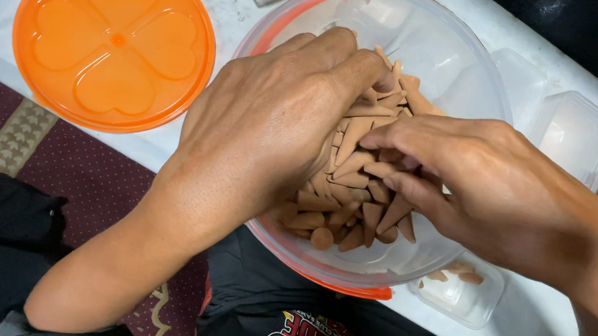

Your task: The person picks up incense cones from a large bucket by hand and places them into small, clear plastic containers, then closes a lid on a container.

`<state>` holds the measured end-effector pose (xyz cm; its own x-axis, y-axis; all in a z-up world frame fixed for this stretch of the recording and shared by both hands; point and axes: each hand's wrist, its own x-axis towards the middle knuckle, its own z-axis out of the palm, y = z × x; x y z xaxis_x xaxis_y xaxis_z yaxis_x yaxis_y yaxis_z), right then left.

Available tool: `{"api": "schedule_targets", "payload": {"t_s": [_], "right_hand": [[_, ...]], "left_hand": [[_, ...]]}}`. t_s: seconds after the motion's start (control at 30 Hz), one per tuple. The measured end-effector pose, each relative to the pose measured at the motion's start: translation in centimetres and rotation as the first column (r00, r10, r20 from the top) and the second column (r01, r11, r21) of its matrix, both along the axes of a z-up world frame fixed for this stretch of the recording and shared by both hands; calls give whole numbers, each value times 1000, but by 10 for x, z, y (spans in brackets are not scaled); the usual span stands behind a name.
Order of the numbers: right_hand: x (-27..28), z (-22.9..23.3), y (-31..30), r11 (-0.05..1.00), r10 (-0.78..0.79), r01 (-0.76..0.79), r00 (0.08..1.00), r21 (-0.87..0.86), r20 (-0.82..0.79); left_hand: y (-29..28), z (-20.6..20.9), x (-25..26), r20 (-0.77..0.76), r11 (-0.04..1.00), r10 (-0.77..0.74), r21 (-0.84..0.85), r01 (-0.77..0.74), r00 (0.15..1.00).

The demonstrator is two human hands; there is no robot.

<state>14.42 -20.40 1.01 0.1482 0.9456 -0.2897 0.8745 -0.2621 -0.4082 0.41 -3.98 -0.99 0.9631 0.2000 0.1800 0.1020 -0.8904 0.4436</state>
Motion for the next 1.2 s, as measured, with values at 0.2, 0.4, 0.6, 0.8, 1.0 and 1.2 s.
{"api": "schedule_targets", "payload": {"t_s": [0.2,0.4,0.6,0.8,1.0,1.2], "right_hand": [[3,-2,-4,964,155,-165,986,209,62],[6,7,-12,944,58,-112,983,311,177],[-1,13,-24,867,113,-188,976,461,185],[-13,16,-78,817,-58,-27,990,576,128],[-18,1,-157,809,-276,210,960,549,38],[-32,-41,-211,749,-432,362,902,555,-5]], "left_hand": [[0,-3,0,27,1000,0,10,0,1000],[0,-2,0,20,1000,-3,12,3,1000],[3,-5,1,78,998,-37,57,32,996],[-24,18,-2,270,961,-253,-36,273,929],[-93,22,13,254,896,-351,-186,402,901],[-145,16,25,-292,838,-375,-512,188,880]]}}
